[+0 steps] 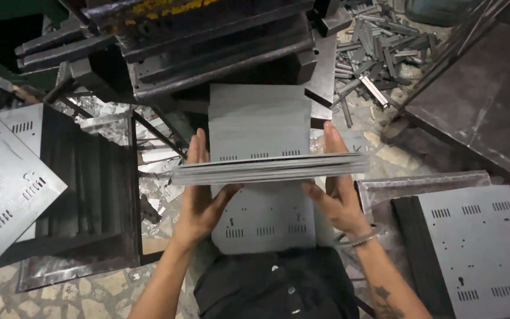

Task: Manually feeding and aligning metal sheets into a stamping press machine and stacking the finished parts.

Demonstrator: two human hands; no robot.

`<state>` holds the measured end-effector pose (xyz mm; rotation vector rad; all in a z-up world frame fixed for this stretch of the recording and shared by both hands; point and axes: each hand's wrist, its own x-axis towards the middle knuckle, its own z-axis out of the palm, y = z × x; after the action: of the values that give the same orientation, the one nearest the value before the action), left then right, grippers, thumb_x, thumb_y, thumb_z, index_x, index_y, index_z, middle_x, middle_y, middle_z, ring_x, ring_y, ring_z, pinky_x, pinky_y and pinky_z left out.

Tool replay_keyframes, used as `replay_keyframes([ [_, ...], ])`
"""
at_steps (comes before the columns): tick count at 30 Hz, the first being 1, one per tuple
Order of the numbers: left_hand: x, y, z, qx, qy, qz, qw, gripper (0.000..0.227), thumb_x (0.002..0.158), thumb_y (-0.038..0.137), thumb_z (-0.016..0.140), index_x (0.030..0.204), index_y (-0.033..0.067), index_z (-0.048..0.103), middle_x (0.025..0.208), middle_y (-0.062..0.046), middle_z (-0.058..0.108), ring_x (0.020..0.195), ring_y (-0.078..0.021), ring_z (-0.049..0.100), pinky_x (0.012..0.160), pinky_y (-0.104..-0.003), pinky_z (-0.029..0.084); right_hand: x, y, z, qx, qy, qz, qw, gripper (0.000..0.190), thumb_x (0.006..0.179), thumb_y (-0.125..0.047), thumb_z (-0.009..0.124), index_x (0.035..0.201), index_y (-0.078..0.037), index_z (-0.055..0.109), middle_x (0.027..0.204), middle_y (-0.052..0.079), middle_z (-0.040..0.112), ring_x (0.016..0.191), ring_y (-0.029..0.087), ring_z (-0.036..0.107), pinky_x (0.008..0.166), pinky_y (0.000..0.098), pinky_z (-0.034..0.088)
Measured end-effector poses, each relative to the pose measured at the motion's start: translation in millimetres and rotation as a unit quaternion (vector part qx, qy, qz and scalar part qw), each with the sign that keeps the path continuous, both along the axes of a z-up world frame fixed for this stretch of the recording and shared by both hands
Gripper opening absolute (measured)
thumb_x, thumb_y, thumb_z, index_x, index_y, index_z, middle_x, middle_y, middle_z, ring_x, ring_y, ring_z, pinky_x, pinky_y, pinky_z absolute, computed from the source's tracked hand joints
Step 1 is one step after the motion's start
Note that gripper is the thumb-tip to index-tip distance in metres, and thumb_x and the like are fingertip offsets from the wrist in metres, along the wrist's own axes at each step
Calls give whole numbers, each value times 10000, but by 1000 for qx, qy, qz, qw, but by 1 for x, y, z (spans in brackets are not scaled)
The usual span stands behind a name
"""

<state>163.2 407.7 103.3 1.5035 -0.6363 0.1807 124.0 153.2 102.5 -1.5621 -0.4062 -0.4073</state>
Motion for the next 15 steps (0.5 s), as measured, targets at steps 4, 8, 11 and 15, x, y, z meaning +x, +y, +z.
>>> replay_keyframes([
  [4, 2, 0, 5, 12, -5, 6, 1000, 1003, 847, -103, 734, 1619, 33, 109, 1713, -229, 86, 1553, -441, 37, 1266, -588, 69, 4, -3, -5, -17, 2, -14, 1000, 895, 907, 43, 660, 1624, -81, 137, 1728, 156, 130, 1581, 377, 33, 1295, 534, 7],
  [8, 21, 23, -10, 85, 30, 4, 996, 426, 734, 10, 868, 1126, 14, 701, 1234, -177, 752, 1306, -389, 624, 1116, -515, 479, 11, -15, -30, 2, 57, -95, 994, 585, 713, -93, 905, 1232, 0, 652, 1294, 191, 648, 1249, 383, 631, 1120, 516, 509],
  [11, 26, 21, -9, 123, 19, 24, 992, 359, 711, 64, 923, 1018, 38, 741, 1058, -127, 811, 1081, -343, 763, 924, -417, 592, 18, -34, -53, 25, 194, -128, 972, 418, 691, -160, 957, 977, -16, 689, 1022, 141, 753, 707, 257, 744, 322, 291, 567],
  [15, 34, 22, -8, 204, -39, 107, 972, 420, 642, 241, 1003, 920, 56, 747, 861, -169, 782, 833, -365, 774, 731, -437, 606, 26, -39, -57, 10, 265, -147, 953, 393, 720, -126, 926, 1008, 56, 731, 915, 224, 749, 527, 312, 673, 255, 391, 564],
])
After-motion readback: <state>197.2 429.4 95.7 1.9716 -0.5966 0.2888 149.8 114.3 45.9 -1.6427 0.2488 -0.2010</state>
